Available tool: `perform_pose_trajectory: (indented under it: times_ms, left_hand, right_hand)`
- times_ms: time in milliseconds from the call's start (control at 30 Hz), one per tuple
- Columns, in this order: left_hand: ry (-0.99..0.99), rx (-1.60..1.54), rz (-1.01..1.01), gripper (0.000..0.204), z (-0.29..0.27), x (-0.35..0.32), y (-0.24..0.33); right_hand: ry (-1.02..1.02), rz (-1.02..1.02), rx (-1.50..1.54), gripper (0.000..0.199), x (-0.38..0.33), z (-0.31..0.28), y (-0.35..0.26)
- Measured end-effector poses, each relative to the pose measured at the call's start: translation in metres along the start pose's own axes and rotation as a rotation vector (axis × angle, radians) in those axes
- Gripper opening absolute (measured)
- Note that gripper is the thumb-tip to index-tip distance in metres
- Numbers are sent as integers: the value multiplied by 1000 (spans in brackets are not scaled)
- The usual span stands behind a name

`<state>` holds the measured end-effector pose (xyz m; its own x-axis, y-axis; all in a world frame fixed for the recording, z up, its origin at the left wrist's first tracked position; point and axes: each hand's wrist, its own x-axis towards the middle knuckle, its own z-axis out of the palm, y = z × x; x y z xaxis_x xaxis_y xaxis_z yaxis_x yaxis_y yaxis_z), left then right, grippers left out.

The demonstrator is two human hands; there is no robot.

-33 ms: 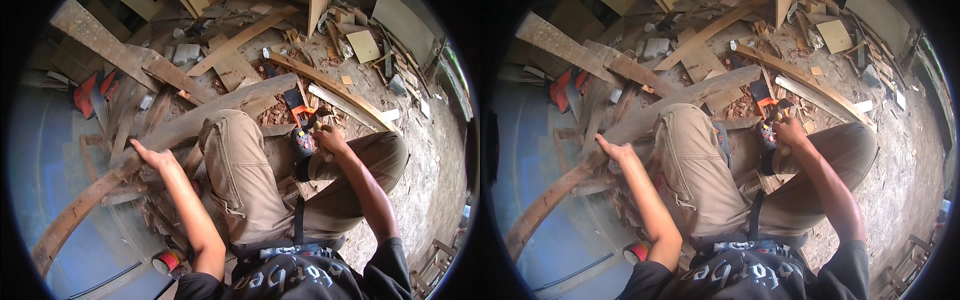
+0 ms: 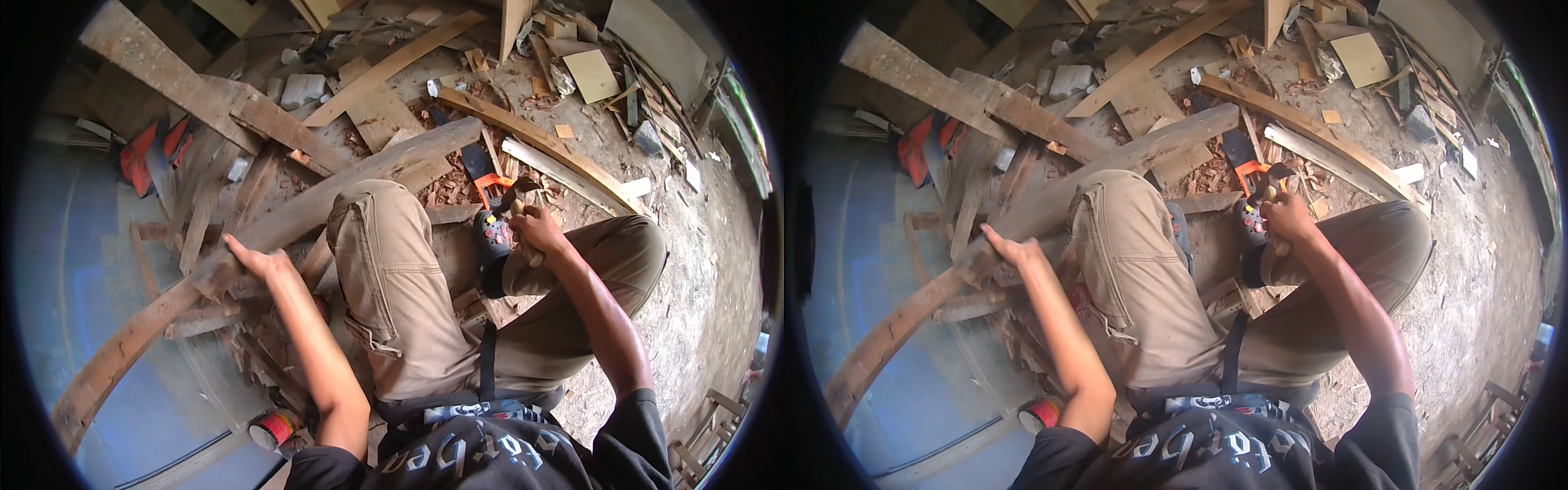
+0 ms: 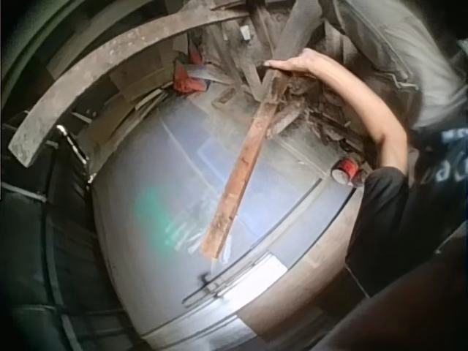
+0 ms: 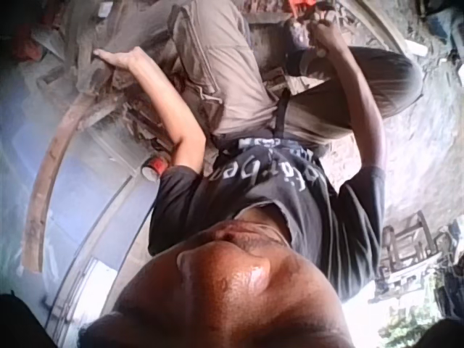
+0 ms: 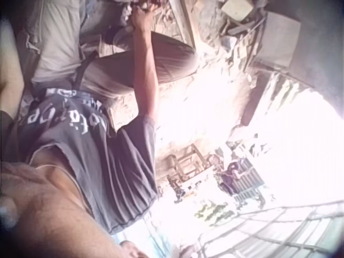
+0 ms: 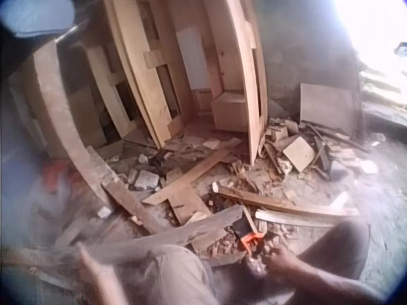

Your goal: The person sits on the floor and uses a hammer to break apart a curved wooden frame. They repeatedly strike the wood to separate pieces and occasionally lift the frame to inspect it.

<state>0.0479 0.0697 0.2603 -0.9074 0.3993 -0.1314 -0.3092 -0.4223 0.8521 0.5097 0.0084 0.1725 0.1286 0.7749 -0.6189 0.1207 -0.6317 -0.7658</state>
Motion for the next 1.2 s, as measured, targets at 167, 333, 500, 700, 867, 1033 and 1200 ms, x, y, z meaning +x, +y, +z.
perform_pose_trajectory:
  times_ms: [167,333,500,700,867,1033,1200]
  left_hand:
    - [225,254,-212,84,-88,21,-88]
    - [-127,516,-365,70,-178,29,-134]
    - [-304,1374,205,69,-259,42,-155]
    - [-718,1523,245,64,-224,10,-153]
    - [-906,1230,519,43,-199,71,-176]
    - [-887,588,-372,34,-28,-11,-203]
    - [-1453,1333,435,66,52,-66,-288]
  right_hand:
    - [69,30,-57,36,-8,-1,-1]
    - [87,38,-148,33,0,0,-7]
    - [-24,-22,-119,28,6,15,-6]
    - [-89,-18,-14,33,1,-2,-10]
    - [21,-163,-55,27,-12,13,-52]
    - [-33,-162,43,51,-70,-19,-141]
    - [-31,-256,131,46,-73,-66,-209]
